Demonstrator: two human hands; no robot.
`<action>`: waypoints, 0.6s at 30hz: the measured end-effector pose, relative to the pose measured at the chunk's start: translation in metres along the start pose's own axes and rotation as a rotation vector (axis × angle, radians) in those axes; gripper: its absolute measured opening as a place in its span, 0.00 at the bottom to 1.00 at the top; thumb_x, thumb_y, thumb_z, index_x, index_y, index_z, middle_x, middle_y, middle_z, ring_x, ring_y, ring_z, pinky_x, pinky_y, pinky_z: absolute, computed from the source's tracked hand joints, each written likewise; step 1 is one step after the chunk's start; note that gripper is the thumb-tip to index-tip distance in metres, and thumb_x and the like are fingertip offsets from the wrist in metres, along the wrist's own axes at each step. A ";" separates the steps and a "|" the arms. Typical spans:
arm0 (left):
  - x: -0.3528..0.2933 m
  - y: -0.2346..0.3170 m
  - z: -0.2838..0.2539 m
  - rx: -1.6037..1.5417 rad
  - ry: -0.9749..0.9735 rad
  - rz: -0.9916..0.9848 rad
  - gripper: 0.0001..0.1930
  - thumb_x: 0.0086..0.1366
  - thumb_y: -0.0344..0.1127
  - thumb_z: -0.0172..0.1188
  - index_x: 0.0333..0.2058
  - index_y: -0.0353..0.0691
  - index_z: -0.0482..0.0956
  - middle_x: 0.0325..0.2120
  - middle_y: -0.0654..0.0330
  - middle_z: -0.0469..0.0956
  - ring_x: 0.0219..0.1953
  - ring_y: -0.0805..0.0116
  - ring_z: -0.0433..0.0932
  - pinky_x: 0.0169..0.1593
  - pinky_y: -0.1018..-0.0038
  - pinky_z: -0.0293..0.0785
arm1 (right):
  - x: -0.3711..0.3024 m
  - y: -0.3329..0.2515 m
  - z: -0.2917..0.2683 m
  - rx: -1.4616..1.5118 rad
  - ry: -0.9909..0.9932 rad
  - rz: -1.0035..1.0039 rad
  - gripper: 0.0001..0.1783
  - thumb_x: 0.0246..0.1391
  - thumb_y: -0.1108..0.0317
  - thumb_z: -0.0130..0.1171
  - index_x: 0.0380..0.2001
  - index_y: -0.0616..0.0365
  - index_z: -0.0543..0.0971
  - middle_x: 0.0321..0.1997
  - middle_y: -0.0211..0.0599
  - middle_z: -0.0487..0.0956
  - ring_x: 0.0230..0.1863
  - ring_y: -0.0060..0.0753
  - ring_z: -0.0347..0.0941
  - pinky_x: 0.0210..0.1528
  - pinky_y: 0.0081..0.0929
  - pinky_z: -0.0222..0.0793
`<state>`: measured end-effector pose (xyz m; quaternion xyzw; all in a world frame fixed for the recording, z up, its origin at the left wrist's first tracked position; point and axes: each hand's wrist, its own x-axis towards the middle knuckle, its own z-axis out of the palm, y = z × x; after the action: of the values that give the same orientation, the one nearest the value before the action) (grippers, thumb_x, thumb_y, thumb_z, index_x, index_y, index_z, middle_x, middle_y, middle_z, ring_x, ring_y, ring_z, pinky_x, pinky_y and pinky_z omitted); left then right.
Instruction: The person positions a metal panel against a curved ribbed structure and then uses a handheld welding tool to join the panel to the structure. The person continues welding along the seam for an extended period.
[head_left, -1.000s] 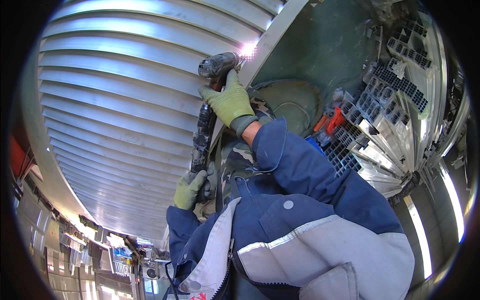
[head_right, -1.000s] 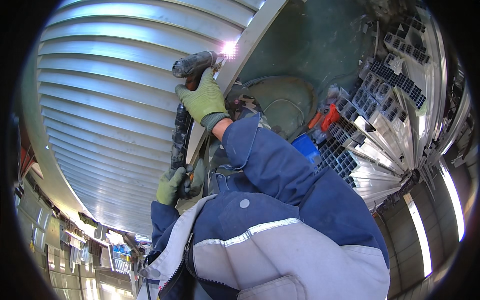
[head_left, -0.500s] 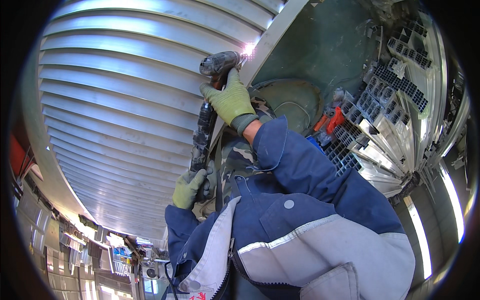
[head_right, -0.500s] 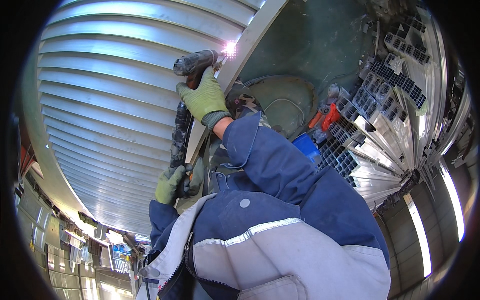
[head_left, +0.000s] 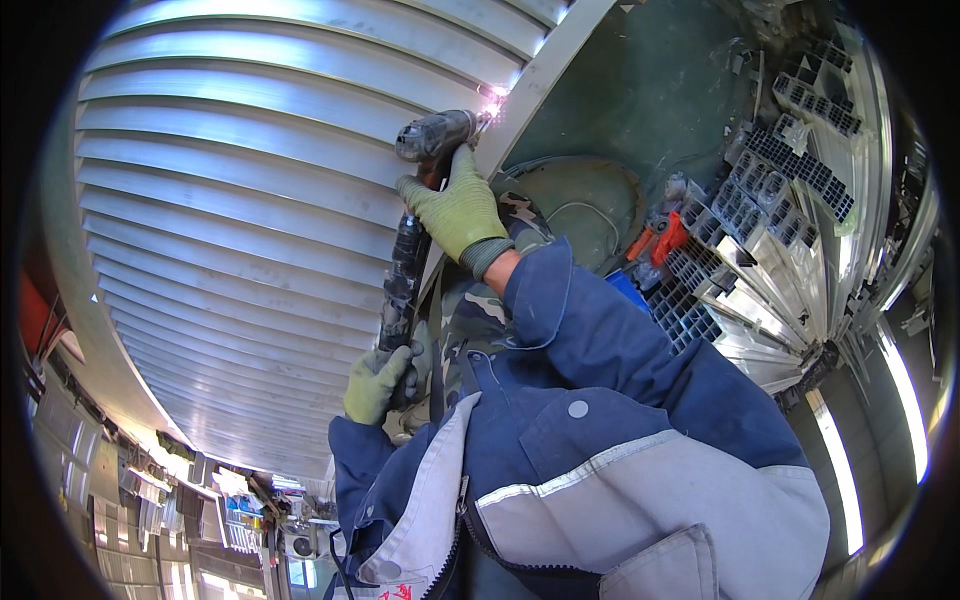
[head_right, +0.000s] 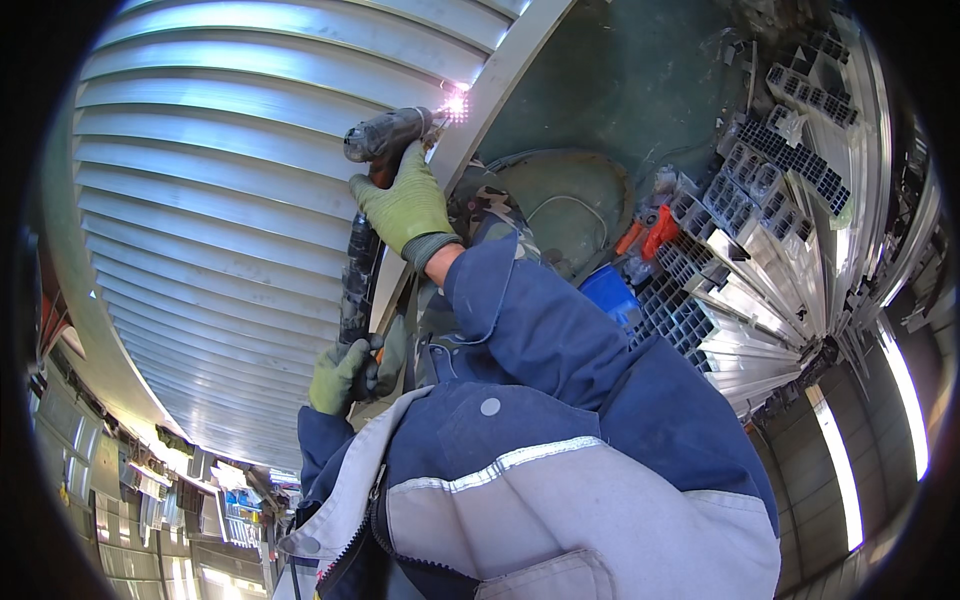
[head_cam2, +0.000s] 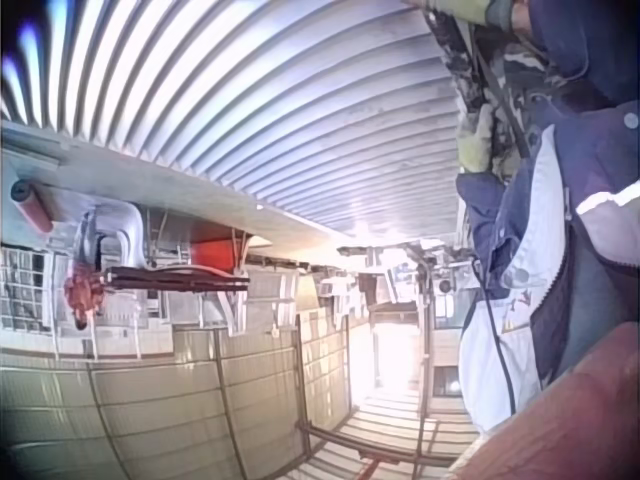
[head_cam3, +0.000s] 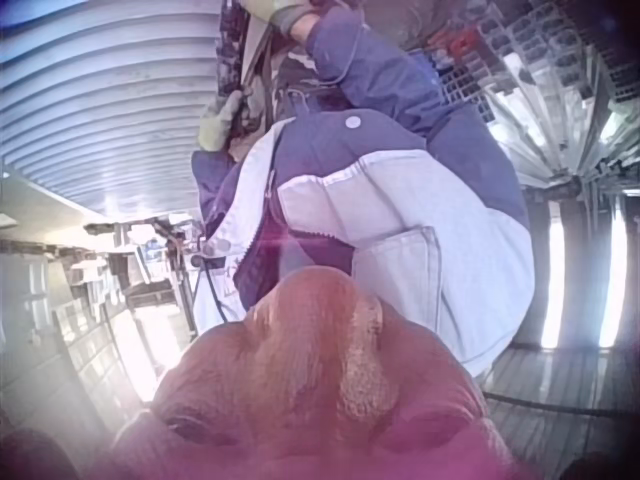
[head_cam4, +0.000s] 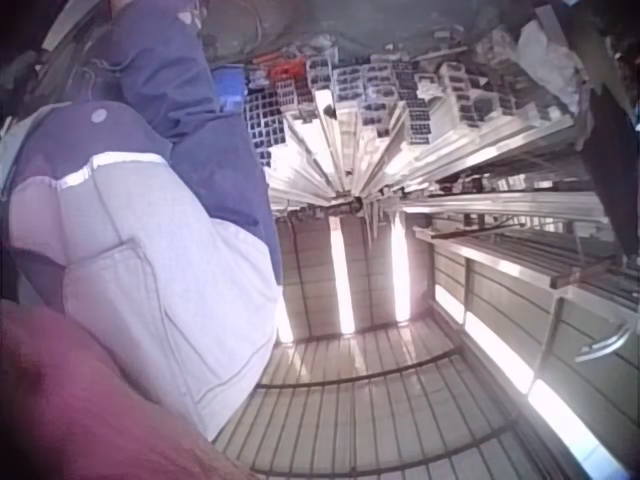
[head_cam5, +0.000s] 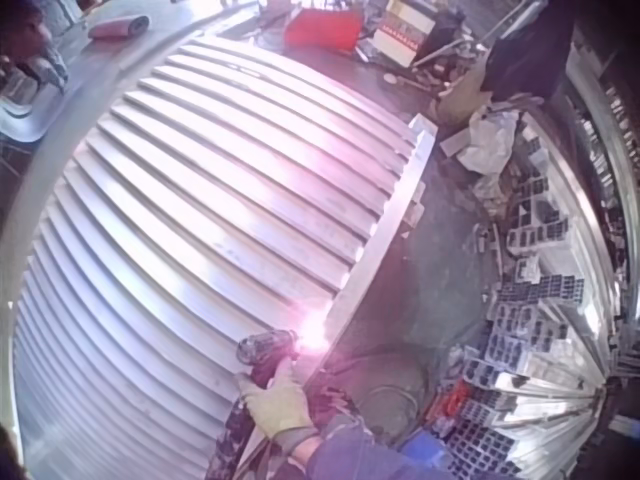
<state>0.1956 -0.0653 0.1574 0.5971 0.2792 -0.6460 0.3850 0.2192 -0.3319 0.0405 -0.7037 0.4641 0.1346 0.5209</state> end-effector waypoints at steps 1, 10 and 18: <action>-0.001 -0.002 0.000 -0.002 0.004 -0.003 0.23 0.77 0.51 0.67 0.54 0.35 0.88 0.26 0.64 0.82 0.23 0.76 0.78 0.27 0.76 0.72 | 0.000 0.001 0.001 0.006 -0.007 0.010 0.43 0.60 0.49 0.76 0.66 0.67 0.70 0.47 0.53 0.88 0.46 0.49 0.88 0.50 0.42 0.83; -0.010 0.003 0.000 -0.030 0.025 -0.059 0.20 0.76 0.46 0.69 0.53 0.34 0.88 0.25 0.65 0.81 0.23 0.78 0.76 0.29 0.77 0.71 | -0.010 0.001 0.004 0.057 -0.022 0.029 0.45 0.61 0.48 0.75 0.68 0.68 0.69 0.45 0.53 0.89 0.48 0.51 0.88 0.53 0.43 0.82; -0.013 -0.008 -0.005 -0.049 0.004 -0.056 0.20 0.76 0.46 0.69 0.54 0.33 0.87 0.24 0.65 0.81 0.23 0.77 0.76 0.28 0.78 0.69 | -0.019 0.004 0.008 0.014 -0.023 0.019 0.50 0.61 0.46 0.75 0.72 0.70 0.66 0.50 0.57 0.88 0.52 0.54 0.87 0.57 0.43 0.82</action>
<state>0.1919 -0.0549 0.1691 0.5808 0.3123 -0.6481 0.3809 0.2085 -0.3147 0.0478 -0.6939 0.4657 0.1443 0.5299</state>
